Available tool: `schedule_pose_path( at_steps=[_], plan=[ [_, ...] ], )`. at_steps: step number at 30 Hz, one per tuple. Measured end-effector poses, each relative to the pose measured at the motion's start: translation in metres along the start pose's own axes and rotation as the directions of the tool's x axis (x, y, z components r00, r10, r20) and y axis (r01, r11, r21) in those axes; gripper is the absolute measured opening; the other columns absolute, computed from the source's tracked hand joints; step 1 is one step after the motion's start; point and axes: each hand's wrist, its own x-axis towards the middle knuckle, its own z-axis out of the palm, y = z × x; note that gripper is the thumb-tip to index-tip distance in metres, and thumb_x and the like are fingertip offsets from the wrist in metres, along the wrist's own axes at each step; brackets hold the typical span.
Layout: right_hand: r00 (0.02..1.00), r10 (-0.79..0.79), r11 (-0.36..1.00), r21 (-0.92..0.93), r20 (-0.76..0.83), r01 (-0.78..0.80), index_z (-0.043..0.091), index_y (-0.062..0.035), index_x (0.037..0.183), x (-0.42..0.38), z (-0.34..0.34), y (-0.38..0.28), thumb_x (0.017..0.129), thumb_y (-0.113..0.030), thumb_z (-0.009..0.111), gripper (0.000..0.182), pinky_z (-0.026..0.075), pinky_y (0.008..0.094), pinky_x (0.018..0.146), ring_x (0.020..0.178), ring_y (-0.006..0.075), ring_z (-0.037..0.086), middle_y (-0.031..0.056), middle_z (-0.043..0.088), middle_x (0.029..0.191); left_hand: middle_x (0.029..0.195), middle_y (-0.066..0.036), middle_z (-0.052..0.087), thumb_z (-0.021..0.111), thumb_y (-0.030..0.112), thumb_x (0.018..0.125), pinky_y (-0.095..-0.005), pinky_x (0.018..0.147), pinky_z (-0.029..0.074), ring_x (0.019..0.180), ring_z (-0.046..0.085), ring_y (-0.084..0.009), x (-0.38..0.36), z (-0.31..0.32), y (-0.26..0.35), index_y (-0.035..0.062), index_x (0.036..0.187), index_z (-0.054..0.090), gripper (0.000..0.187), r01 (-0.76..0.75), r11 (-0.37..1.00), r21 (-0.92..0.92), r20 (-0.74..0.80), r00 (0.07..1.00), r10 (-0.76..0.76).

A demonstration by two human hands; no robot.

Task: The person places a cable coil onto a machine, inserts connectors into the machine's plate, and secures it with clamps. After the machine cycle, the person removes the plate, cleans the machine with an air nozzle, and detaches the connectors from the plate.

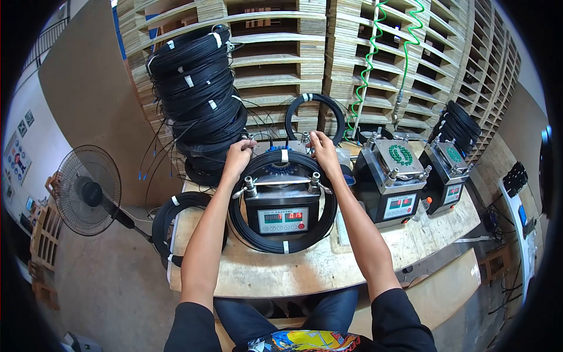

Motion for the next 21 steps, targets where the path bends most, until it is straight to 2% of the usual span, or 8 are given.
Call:
schedule_pose_path(
  at_steps=[2, 4, 11, 13, 16, 20, 21],
  plan=[
    [1.0, -0.009, 1.0, 0.009, 0.0, 0.009, 0.063, 0.0032, 0.128, 0.002, 0.001, 0.004, 0.109, -0.039, 0.052, 0.048, 0.056, 0.0296, 0.065, 0.09, 0.0151, 0.069, 0.0086, 0.069, 0.102, 0.098, -0.005, 0.071, 0.048, -0.005, 0.089, -0.0239, 0.071, 0.047, 0.077, 0.057, -0.0085, 0.001, 0.0, -0.001, -0.0044, 0.121, 0.07, 0.039, 0.003, 1.0, -0.002, 0.002, 1.0, -0.003],
    [1.0, -0.001, 1.0, -0.005, 0.011, 0.001, 0.063, 0.0035, 0.128, 0.005, 0.0, 0.006, 0.109, -0.039, 0.052, 0.048, 0.056, 0.0299, 0.066, 0.09, 0.0155, 0.069, 0.0089, 0.07, 0.102, 0.109, -0.015, 0.076, 0.051, -0.002, 0.087, -0.0314, 0.092, 0.051, 0.102, 0.07, -0.0216, 0.001, 0.0, 0.0, -0.0013, 0.117, 0.074, 0.037, 0.03, 0.999, 0.027, -0.016, 0.999, -0.029],
    [1.0, -0.015, 1.0, 0.005, 0.0, 0.015, 0.063, 0.0032, 0.128, 0.004, 0.0, 0.006, 0.108, -0.038, 0.053, 0.047, 0.054, 0.0296, 0.065, 0.086, 0.0145, 0.068, 0.0096, 0.07, 0.097, 0.11, -0.015, 0.076, 0.051, -0.001, 0.087, -0.0312, 0.091, 0.051, 0.102, 0.07, -0.0215, -0.004, -0.001, 0.007, -0.0012, 0.117, 0.074, 0.037, 0.049, 0.999, 0.009, -0.003, 0.999, -0.049],
    [0.999, 0.045, 0.996, -0.084, 0.024, -0.043, 0.063, 0.0025, 0.128, 0.002, -0.003, 0.0, 0.108, -0.039, 0.053, 0.047, 0.054, 0.0293, 0.065, 0.086, 0.0141, 0.068, 0.0094, 0.07, 0.097, 0.109, -0.015, 0.076, 0.052, -0.001, 0.087, -0.031, 0.09, 0.051, 0.101, 0.07, -0.0212, -0.004, -0.001, 0.006, -0.001, 0.117, 0.074, 0.037, 0.033, 0.999, 0.015, -0.003, 0.999, -0.033],
    [0.999, 0.049, 0.993, -0.104, 0.022, -0.046, 0.063, 0.0017, 0.129, 0.0, -0.003, -0.002, 0.108, -0.039, 0.053, 0.047, 0.055, 0.0292, 0.065, 0.088, 0.0141, 0.068, 0.0093, 0.07, 0.099, 0.109, -0.015, 0.076, 0.052, -0.001, 0.087, -0.0309, 0.09, 0.051, 0.1, 0.07, -0.021, -0.002, 0.0, 0.005, -0.0009, 0.118, 0.074, 0.038, 0.035, 0.999, 0.041, -0.019, 0.999, -0.034],
    [1.0, 0.029, 0.999, -0.036, 0.007, -0.029, 0.062, 0.0013, 0.131, 0.001, -0.001, 0.0, 0.108, -0.039, 0.053, 0.047, 0.056, 0.0293, 0.066, 0.09, 0.0145, 0.068, 0.0094, 0.07, 0.102, 0.11, -0.015, 0.076, 0.052, -0.001, 0.088, -0.031, 0.09, 0.051, 0.101, 0.07, -0.0213, -0.006, 0.0, 0.011, -0.0006, 0.117, 0.074, 0.037, 0.062, 0.998, 0.024, -0.013, 0.998, -0.061],
    [1.0, 0.027, 0.999, -0.027, 0.009, -0.027, 0.062, 0.0012, 0.131, 0.001, -0.001, 0.0, 0.108, -0.039, 0.053, 0.047, 0.056, 0.0294, 0.066, 0.091, 0.0147, 0.068, 0.0095, 0.07, 0.102, 0.106, -0.011, 0.074, 0.05, -0.003, 0.087, -0.0278, 0.082, 0.049, 0.09, 0.065, -0.0159, -0.005, 0.0, 0.008, -0.0017, 0.118, 0.073, 0.038, 0.033, 0.999, 0.023, -0.016, 0.999, -0.033]
  ],
)
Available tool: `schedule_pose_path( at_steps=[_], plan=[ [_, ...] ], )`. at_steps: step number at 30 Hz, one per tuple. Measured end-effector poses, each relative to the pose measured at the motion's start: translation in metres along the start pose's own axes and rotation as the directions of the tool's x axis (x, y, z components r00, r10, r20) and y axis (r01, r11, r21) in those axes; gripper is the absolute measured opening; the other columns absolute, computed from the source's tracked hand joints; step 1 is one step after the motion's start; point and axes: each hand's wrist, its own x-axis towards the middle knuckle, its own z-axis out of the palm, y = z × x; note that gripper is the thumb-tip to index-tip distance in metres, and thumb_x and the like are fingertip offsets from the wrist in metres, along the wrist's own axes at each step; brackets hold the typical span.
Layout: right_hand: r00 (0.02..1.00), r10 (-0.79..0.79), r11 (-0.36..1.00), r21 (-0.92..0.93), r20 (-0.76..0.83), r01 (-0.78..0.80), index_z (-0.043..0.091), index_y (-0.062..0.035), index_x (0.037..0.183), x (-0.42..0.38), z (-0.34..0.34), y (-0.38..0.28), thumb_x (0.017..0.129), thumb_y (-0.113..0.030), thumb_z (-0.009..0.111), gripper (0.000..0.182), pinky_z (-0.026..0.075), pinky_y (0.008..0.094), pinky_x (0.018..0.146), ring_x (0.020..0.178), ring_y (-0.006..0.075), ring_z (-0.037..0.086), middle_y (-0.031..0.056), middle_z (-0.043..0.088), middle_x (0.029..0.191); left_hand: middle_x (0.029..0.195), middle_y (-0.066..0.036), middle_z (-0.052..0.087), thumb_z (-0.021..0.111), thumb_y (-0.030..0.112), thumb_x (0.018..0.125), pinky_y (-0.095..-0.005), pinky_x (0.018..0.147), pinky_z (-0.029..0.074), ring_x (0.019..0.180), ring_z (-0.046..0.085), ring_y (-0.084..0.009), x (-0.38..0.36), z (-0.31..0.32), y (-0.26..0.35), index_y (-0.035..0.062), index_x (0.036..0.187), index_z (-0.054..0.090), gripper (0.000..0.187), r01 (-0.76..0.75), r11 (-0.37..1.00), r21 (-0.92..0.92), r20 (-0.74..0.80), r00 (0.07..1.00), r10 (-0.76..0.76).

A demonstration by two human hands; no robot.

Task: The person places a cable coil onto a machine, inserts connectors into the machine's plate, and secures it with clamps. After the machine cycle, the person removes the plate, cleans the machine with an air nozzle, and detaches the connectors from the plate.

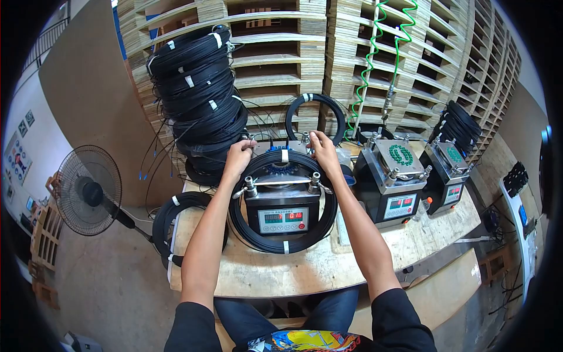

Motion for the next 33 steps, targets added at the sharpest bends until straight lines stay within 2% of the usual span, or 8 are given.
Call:
schedule_pose_path(
  at_steps=[1, 2, 4, 10, 17, 29, 33],
  plan=[
    [1.0, -0.001, 1.0, 0.009, 0.002, 0.001, 0.062, 0.0012, 0.131, 0.0, 0.0, 0.0, 0.108, -0.039, 0.053, 0.047, 0.056, 0.0295, 0.066, 0.091, 0.0148, 0.068, 0.0095, 0.07, 0.103, 0.102, -0.006, 0.072, 0.049, -0.005, 0.087, -0.0247, 0.073, 0.047, 0.08, 0.06, -0.0106, 0.001, 0.0, -0.003, -0.0028, 0.119, 0.071, 0.039, -0.028, 1.0, 0.0, -0.003, 1.0, 0.028],
    [1.0, 0.0, 1.0, 0.009, 0.002, 0.0, 0.062, 0.0012, 0.131, 0.0, 0.0, 0.0, 0.108, -0.039, 0.053, 0.047, 0.056, 0.0295, 0.066, 0.091, 0.0148, 0.068, 0.0095, 0.07, 0.103, 0.102, -0.006, 0.072, 0.049, -0.005, 0.087, -0.0247, 0.073, 0.047, 0.08, 0.06, -0.0106, 0.003, 0.0, -0.006, -0.0028, 0.119, 0.071, 0.039, -0.027, 1.0, 0.0, -0.002, 1.0, 0.027],
    [1.0, 0.003, 1.0, 0.028, 0.017, -0.003, 0.061, 0.0019, 0.132, 0.001, -0.001, 0.001, 0.108, -0.038, 0.053, 0.047, 0.057, 0.0299, 0.067, 0.092, 0.0152, 0.068, 0.0094, 0.07, 0.104, 0.11, -0.015, 0.076, 0.052, 0.0, 0.089, -0.0311, 0.091, 0.051, 0.102, 0.071, -0.0217, 0.006, 0.0, -0.009, -0.0005, 0.117, 0.074, 0.036, 0.002, 1.0, -0.003, -0.001, 1.0, -0.002],
    [1.0, -0.007, 0.999, 0.035, 0.015, 0.006, 0.062, 0.0025, 0.131, 0.002, 0.0, 0.004, 0.108, -0.038, 0.054, 0.047, 0.057, 0.0302, 0.068, 0.091, 0.0143, 0.068, 0.0094, 0.07, 0.103, 0.111, -0.015, 0.076, 0.052, 0.0, 0.089, -0.0313, 0.093, 0.051, 0.104, 0.071, -0.0223, 0.003, -0.001, -0.004, -0.0008, 0.116, 0.074, 0.035, 0.025, 0.999, -0.036, 0.016, 1.0, -0.025],
    [0.999, 0.034, 0.998, -0.061, 0.025, -0.033, 0.062, 0.0019, 0.131, -0.001, -0.002, -0.003, 0.108, -0.04, 0.053, 0.048, 0.056, 0.03, 0.067, 0.09, 0.0136, 0.068, 0.0073, 0.07, 0.1, 0.111, -0.016, 0.076, 0.052, 0.001, 0.088, -0.032, 0.093, 0.051, 0.105, 0.07, -0.0231, 0.004, 0.0, -0.007, -0.0016, 0.116, 0.074, 0.036, -0.003, 1.0, 0.0, -0.001, 1.0, 0.003],
    [0.998, -0.059, 0.997, 0.055, 0.02, 0.058, 0.061, 0.0023, 0.132, 0.003, 0.0, 0.006, 0.11, -0.037, 0.048, 0.047, 0.056, 0.0303, 0.069, 0.092, 0.0154, 0.067, 0.0089, 0.067, 0.106, 0.111, -0.017, 0.076, 0.051, -0.002, 0.085, -0.032, 0.093, 0.051, 0.105, 0.071, -0.0236, 0.006, 0.0, -0.009, -0.0014, 0.117, 0.074, 0.039, 0.002, 1.0, 0.001, 0.005, 1.0, -0.002],
    [0.998, -0.042, 0.998, 0.051, 0.041, 0.04, 0.06, 0.003, 0.133, 0.003, 0.0, 0.008, 0.11, -0.037, 0.048, 0.048, 0.055, 0.03, 0.071, 0.093, 0.0156, 0.067, 0.0097, 0.068, 0.107, 0.108, -0.015, 0.076, 0.05, -0.003, 0.087, -0.0303, 0.086, 0.052, 0.096, 0.07, -0.0195, 0.002, 0.0, -0.003, -0.002, 0.117, 0.073, 0.038, 0.013, 0.999, -0.038, 0.012, 1.0, -0.013]
  ],
)
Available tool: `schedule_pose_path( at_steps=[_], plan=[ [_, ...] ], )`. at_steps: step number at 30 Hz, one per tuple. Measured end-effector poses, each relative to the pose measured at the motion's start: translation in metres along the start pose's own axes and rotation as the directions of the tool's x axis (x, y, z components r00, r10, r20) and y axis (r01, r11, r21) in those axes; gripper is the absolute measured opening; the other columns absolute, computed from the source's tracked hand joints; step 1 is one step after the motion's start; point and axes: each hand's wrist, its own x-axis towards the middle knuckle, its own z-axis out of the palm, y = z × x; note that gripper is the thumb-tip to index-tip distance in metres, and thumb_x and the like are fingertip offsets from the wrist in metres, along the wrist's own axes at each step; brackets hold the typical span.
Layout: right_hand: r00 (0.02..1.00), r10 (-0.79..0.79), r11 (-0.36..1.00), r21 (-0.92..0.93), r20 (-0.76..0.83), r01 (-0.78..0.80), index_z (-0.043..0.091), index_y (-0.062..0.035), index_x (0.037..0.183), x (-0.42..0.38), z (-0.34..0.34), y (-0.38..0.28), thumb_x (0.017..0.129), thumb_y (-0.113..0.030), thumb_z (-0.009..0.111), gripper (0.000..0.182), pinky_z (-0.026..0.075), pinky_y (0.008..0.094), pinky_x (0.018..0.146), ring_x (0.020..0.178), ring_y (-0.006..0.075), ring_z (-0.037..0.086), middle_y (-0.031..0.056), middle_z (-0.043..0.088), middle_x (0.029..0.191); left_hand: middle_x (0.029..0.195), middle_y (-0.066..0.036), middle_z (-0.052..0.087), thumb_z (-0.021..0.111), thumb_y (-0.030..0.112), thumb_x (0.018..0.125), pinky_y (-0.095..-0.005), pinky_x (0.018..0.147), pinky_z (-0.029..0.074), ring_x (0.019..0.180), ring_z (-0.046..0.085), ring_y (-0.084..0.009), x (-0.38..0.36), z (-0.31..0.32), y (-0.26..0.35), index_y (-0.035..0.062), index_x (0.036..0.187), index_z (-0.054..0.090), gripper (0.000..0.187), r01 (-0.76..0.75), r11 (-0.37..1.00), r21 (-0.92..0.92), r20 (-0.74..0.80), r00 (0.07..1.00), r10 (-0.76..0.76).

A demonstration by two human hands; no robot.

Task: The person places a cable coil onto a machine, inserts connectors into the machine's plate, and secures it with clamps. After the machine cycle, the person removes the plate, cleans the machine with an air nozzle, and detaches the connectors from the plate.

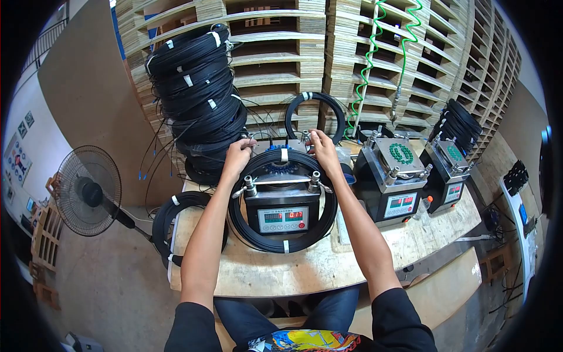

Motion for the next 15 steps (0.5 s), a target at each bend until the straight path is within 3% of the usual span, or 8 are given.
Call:
schedule_pose_path(
  at_steps=[4, 15],
  plan=[
    [1.0, -0.014, 1.0, 0.008, -0.001, 0.014, 0.06, 0.0027, 0.134, -0.0014, 0.0004, -0.0021, 0.11, -0.038, 0.047, 0.049, 0.055, 0.0296, 0.07, 0.094, 0.0155, 0.067, 0.0094, 0.069, 0.106, 0.105, -0.013, 0.076, 0.049, -0.004, 0.089, -0.0291, 0.081, 0.053, 0.089, 0.068, -0.0162, -0.0016, 0.0006, 0.0022, -0.0025, 0.117, 0.073, 0.037, 0.003, 1.0, -0.026, -0.001, 1.0, -0.003],
    [1.0, 0.011, 1.0, -0.007, 0.004, -0.011, 0.061, 0.0025, 0.131, 0.0002, -0.0015, -0.0004, 0.11, -0.039, 0.048, 0.048, 0.055, 0.0295, 0.069, 0.091, 0.0148, 0.067, 0.0092, 0.069, 0.102, 0.105, -0.014, 0.076, 0.051, -0.002, 0.087, -0.0306, 0.084, 0.053, 0.092, 0.07, -0.0187, 0.0015, -0.0003, -0.0041, -0.002, 0.117, 0.073, 0.037, -0.02, 1.0, 0.009, -0.003, 1.0, 0.02]
  ],
)
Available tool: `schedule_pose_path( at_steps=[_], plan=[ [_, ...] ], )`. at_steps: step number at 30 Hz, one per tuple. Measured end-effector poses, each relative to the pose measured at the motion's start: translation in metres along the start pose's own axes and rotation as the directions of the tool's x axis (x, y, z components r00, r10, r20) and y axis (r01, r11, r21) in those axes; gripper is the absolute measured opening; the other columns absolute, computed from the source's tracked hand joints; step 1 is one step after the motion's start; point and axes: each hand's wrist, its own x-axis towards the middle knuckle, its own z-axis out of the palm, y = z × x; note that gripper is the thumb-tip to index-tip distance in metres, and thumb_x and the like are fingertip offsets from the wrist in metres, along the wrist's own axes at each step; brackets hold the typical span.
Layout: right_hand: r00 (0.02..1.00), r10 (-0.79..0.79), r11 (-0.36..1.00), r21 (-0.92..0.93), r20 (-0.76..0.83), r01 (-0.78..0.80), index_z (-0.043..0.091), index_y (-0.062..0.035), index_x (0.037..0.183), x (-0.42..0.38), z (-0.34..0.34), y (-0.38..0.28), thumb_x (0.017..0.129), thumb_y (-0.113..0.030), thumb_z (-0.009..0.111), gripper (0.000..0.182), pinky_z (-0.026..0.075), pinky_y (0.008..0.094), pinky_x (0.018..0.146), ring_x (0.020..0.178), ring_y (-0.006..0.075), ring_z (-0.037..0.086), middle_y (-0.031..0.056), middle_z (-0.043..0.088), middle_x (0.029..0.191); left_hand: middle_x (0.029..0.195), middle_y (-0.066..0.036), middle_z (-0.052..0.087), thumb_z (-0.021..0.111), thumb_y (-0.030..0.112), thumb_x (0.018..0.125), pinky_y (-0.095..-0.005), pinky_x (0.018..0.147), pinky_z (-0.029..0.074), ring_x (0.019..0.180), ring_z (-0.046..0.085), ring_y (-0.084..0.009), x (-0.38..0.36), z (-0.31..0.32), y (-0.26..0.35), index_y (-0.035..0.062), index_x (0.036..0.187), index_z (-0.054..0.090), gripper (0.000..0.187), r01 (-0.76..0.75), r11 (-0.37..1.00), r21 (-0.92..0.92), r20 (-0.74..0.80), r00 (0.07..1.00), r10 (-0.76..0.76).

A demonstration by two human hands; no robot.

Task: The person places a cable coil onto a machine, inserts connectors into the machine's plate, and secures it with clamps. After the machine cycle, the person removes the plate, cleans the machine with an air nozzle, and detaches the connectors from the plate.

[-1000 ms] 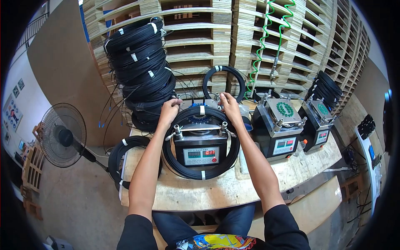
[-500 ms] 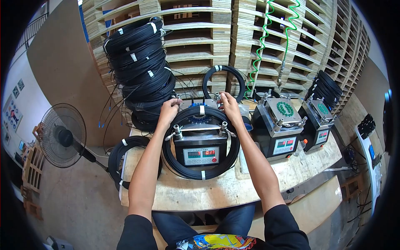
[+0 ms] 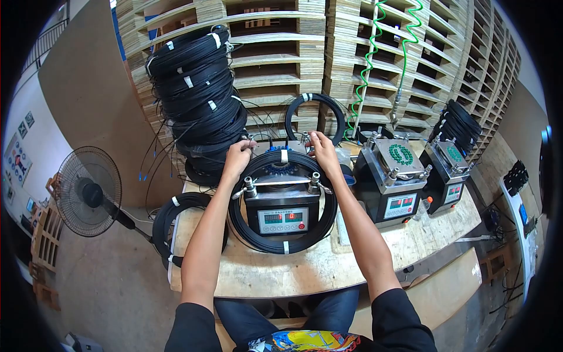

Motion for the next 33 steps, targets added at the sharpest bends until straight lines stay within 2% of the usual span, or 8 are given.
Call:
schedule_pose_path(
  at_steps=[4, 11, 23, 26, 33],
  plan=[
    [0.999, -0.029, 1.0, 0.0, -0.015, 0.029, 0.062, 0.003, 0.129, 0.003, 0.002, 0.005, 0.11, -0.038, 0.048, 0.047, 0.055, 0.0297, 0.067, 0.085, 0.0142, 0.067, 0.0094, 0.07, 0.098, 0.105, -0.014, 0.076, 0.051, -0.002, 0.088, -0.0305, 0.084, 0.053, 0.093, 0.07, -0.0186, 0.002, 0.001, -0.002, -0.0018, 0.117, 0.074, 0.037, -0.012, 1.0, 0.017, -0.015, 1.0, 0.012],
    [1.0, -0.009, 0.999, -0.037, -0.027, 0.008, 0.062, 0.0029, 0.129, -0.003, 0.001, -0.005, 0.11, -0.038, 0.049, 0.047, 0.055, 0.0297, 0.065, 0.088, 0.0143, 0.068, 0.0089, 0.07, 0.098, 0.107, -0.014, 0.077, 0.051, -0.001, 0.089, -0.0302, 0.085, 0.053, 0.093, 0.071, -0.0184, 0.001, 0.001, 0.001, -0.0012, 0.116, 0.074, 0.036, 0.017, 1.0, 0.008, -0.008, 1.0, -0.017],
    [1.0, -0.005, 1.0, 0.014, -0.007, 0.005, 0.061, 0.004, 0.13, 0.003, 0.002, 0.005, 0.11, -0.038, 0.049, 0.048, 0.056, 0.031, 0.068, 0.095, 0.0165, 0.068, 0.0106, 0.068, 0.108, 0.106, -0.013, 0.077, 0.051, -0.001, 0.09, -0.0297, 0.084, 0.053, 0.091, 0.07, -0.0177, 0.0, 0.0, 0.001, -0.0003, 0.116, 0.074, 0.035, 0.02, 1.0, 0.006, -0.007, 1.0, -0.02],
    [0.999, -0.038, 0.999, 0.023, -0.011, 0.038, 0.061, 0.0045, 0.129, 0.003, 0.002, 0.005, 0.11, -0.037, 0.049, 0.048, 0.056, 0.0306, 0.068, 0.094, 0.0163, 0.068, 0.0104, 0.069, 0.106, 0.106, -0.013, 0.076, 0.051, -0.001, 0.09, -0.0295, 0.082, 0.053, 0.09, 0.07, -0.017, 0.001, 0.0, 0.002, -0.0004, 0.116, 0.074, 0.035, 0.033, 0.999, 0.017, -0.002, 0.999, -0.033],
    [1.0, 0.005, 0.999, -0.05, -0.024, -0.006, 0.063, 0.0038, 0.127, -0.002, 0.001, -0.004, 0.109, -0.037, 0.05, 0.046, 0.055, 0.0291, 0.065, 0.09, 0.015, 0.069, 0.0091, 0.069, 0.102, 0.104, -0.013, 0.076, 0.052, 0.001, 0.089, -0.0296, 0.083, 0.052, 0.089, 0.069, -0.0171, -0.001, 0.0, 0.003, -0.0007, 0.115, 0.074, 0.035, 0.021, 1.0, 0.022, -0.009, 1.0, -0.021]
  ],
)
